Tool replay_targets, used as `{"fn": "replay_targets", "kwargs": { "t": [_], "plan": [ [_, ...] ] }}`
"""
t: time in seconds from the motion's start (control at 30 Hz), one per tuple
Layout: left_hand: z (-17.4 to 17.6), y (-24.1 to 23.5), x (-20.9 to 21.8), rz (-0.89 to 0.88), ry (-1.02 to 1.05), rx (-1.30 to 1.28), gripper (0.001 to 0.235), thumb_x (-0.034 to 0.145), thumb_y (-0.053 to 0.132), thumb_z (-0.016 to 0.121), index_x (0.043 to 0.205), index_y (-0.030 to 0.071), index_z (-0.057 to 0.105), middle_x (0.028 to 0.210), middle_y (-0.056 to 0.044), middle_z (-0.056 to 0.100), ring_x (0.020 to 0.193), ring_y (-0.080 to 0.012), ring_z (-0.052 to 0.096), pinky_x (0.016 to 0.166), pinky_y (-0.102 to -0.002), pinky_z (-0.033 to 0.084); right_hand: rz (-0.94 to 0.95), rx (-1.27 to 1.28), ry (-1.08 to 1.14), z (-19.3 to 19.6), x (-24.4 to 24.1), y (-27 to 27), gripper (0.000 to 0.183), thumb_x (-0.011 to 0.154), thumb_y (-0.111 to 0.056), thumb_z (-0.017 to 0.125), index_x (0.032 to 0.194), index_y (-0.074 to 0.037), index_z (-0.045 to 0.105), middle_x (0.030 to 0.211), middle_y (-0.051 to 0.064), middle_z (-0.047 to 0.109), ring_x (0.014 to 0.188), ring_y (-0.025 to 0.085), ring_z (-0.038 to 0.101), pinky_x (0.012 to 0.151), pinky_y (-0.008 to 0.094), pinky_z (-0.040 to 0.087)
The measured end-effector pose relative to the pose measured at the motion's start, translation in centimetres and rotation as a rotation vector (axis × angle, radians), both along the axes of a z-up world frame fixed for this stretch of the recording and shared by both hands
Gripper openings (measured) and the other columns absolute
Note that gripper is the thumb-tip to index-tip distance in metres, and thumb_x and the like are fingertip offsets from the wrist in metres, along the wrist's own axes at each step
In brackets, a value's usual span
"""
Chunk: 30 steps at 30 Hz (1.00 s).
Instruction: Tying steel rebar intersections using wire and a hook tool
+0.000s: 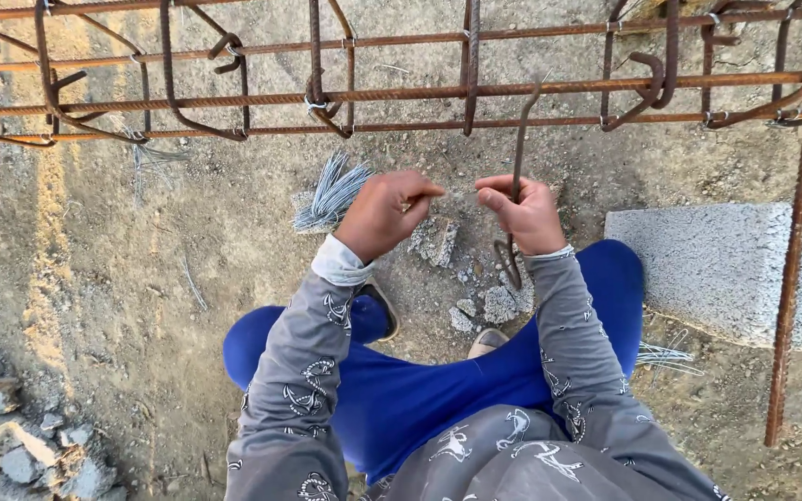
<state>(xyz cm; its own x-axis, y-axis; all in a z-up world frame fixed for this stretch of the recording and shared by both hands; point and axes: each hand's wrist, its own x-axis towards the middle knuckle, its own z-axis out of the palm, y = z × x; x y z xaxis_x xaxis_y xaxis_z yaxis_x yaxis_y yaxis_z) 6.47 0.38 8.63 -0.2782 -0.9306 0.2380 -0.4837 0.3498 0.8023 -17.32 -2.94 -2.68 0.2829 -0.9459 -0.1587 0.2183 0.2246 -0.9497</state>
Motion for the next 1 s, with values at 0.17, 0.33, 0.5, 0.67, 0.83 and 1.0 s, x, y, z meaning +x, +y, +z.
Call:
{"fn": "replay_targets", "kwargs": {
  "t": [0.17, 0.33, 0.5, 0.67, 0.83, 1.0],
  "plan": [
    [-2.7, -0.6, 0.7, 0.080, -0.097, -0.051, 0.019, 0.090, 0.001, 0.069, 0.103, 0.012, 0.078, 0.092, -0.012, 0.077, 0.089, -0.0354, 0.074, 0.078, -0.044, 0.059, -0.033, -0.272, 0.167, -2.6, -0.5, 0.8, 0.020, 0.089, -0.014, 0.087, 0.106, -0.005, 0.081, 0.092, 0.011, 0.065, 0.082, 0.010, 0.056, 0.065, 0.020, 0.049],
    [-0.8, -0.1, -0.4, 0.141, -0.240, 0.128, 0.013, 0.097, 0.018, 0.068, 0.100, 0.010, 0.077, 0.087, -0.011, 0.077, 0.083, -0.0363, 0.074, 0.073, -0.045, 0.059, -0.254, -0.555, 0.308, -5.1, -0.4, 0.5, 0.012, 0.091, -0.015, 0.087, 0.100, -0.007, 0.083, 0.077, 0.010, 0.065, 0.065, 0.015, 0.053, 0.058, 0.028, 0.041],
    [0.5, 0.1, -0.1, 0.059, -0.117, 0.655, 0.028, 0.097, 0.023, 0.061, 0.078, 0.006, 0.073, 0.053, -0.004, 0.064, 0.047, -0.0193, 0.069, 0.062, -0.036, 0.057, -0.280, -0.801, 0.362, -9.7, -1.8, -0.8, 0.022, 0.092, -0.033, 0.087, 0.094, -0.011, 0.085, 0.081, 0.009, 0.072, 0.065, 0.021, 0.060, 0.059, 0.032, 0.048],
    [-0.5, -0.2, 0.2, -0.113, 0.316, 0.976, 0.024, 0.100, 0.018, 0.054, 0.081, 0.006, 0.062, 0.056, 0.001, 0.048, 0.046, -0.0113, 0.060, 0.041, -0.023, 0.048, -0.336, -0.877, 0.246, -5.7, -1.8, 0.1, 0.021, 0.086, -0.020, 0.093, 0.081, -0.004, 0.080, 0.075, 0.013, 0.070, 0.060, 0.024, 0.060, 0.056, 0.035, 0.048],
    [-3.0, 1.2, -3.1, -0.097, 0.720, 1.065, 0.023, 0.103, 0.016, 0.051, 0.083, 0.007, 0.056, 0.058, 0.008, 0.035, 0.043, -0.0030, 0.044, 0.036, -0.017, 0.028, -0.410, -0.915, 0.210, -5.8, -3.0, -0.1, 0.035, 0.081, -0.020, 0.099, 0.067, -0.004, 0.070, 0.064, 0.009, 0.060, 0.050, 0.020, 0.052, 0.049, 0.030, 0.041],
    [-8.5, 3.1, -8.8, 0.066, 1.140, 0.958, 0.028, 0.107, 0.025, 0.056, 0.088, 0.005, 0.059, 0.056, 0.003, 0.036, 0.041, -0.0090, 0.045, 0.034, -0.021, 0.032, -0.696, -0.948, 0.245, -6.4, -2.7, -0.7, 0.048, 0.088, -0.017, 0.099, 0.059, -0.003, 0.064, 0.056, 0.008, 0.055, 0.045, 0.021, 0.047, 0.046, 0.032, 0.040]
  ]
}}
